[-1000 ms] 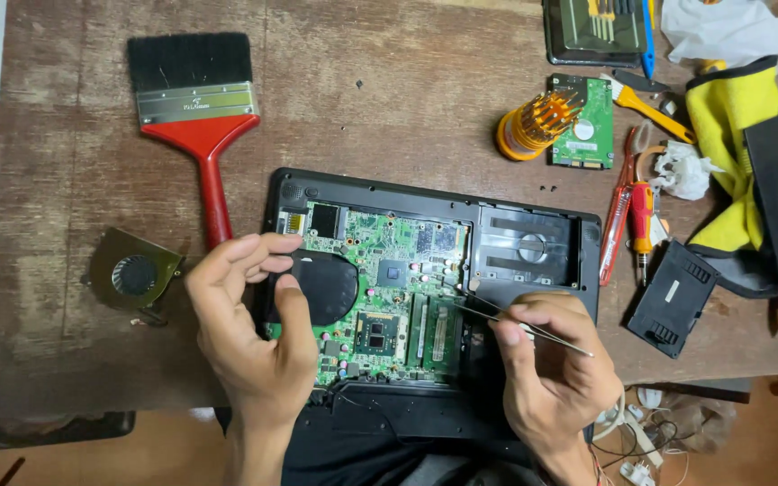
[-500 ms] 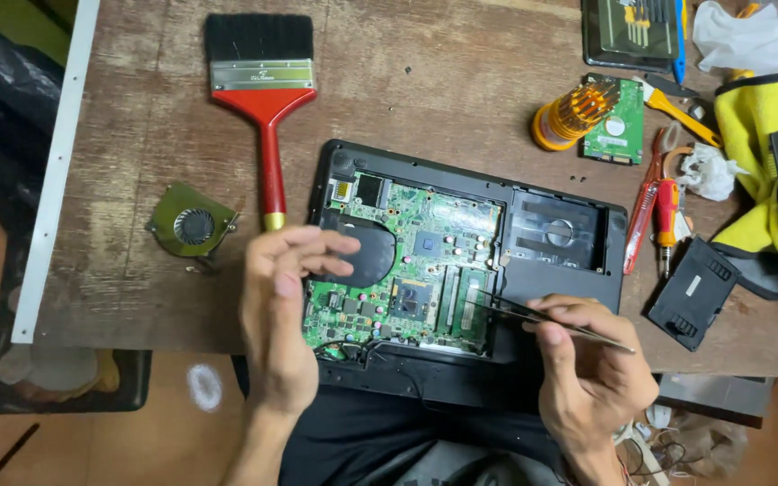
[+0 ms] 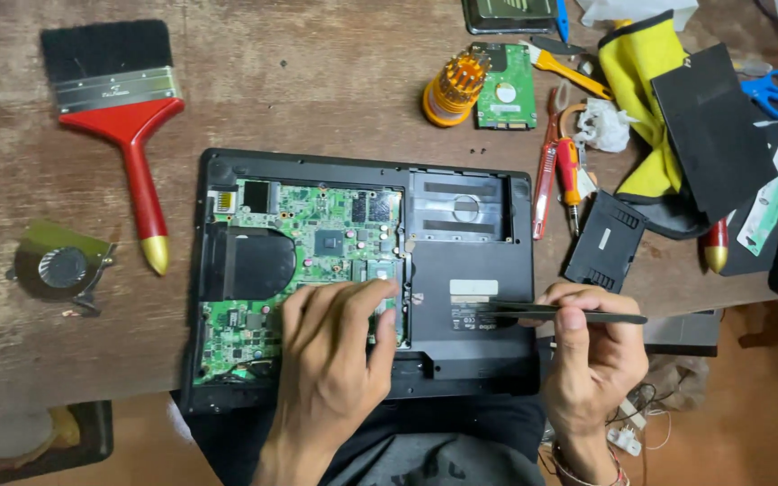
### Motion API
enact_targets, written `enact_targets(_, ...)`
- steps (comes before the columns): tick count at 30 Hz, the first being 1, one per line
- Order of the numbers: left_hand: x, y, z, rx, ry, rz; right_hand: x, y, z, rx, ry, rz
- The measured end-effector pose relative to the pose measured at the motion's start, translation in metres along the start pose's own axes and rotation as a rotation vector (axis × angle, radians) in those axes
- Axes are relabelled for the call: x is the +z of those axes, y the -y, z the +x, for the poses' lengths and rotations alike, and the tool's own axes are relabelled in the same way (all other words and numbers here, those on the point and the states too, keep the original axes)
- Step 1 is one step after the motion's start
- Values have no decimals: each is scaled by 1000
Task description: The person works on a laptop with its back cover removed, using a screwdriver and tweezers to unscrew and lift out internal components. They remove the hard drive, disconnect and lift the optical drive and other parts, set components on the workbench, and reposition the laptop chassis while continuing to work on the internals.
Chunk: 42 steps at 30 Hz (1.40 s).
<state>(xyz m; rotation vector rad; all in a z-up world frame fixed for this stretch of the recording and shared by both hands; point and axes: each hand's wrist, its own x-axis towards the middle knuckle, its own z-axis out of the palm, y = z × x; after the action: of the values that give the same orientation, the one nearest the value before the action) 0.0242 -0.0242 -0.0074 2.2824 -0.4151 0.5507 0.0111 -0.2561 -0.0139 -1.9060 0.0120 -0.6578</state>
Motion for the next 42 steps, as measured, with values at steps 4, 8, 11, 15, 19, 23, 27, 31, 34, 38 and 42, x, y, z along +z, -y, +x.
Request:
enact_targets(4,1,-6,0,27,20,101,-4,-9,1,40,-46,150)
enact_targets(8,3,-13,-2,20,55,196,-16,-17,5,166,-40,401)
enact_targets(11,6,-14,-3,15,46,221,-20,-17,9,248,-18,481)
enact_targets(15,10,-18,-4,10,38,240,-20,-15,8,348,41,479)
enact_targets(19,11,-28,-9,3,56,266,-16,-9,8,367,29,480)
enact_targets(23,14,-59,-22,-183,109,278,-12,-12,2,336,-16,442)
enact_targets(27,17,-87,-34,-453,121,162,-15,-19,-10,143,23,-36)
enact_targets(31,11,-93,-37,-766,315,-141,-1,-2,-7,75,163,26)
enact_targets(34,-6,-93,-22,-1042,288,-489,3,-2,-5,-70,299,4)
enact_targets(38,-10,-72,-28,-1052,279,-924,1,-8,-6,-44,274,-21)
enact_targets(42,-12,-72,-27,-1020,318,-811,2,-6,-9,61,162,52)
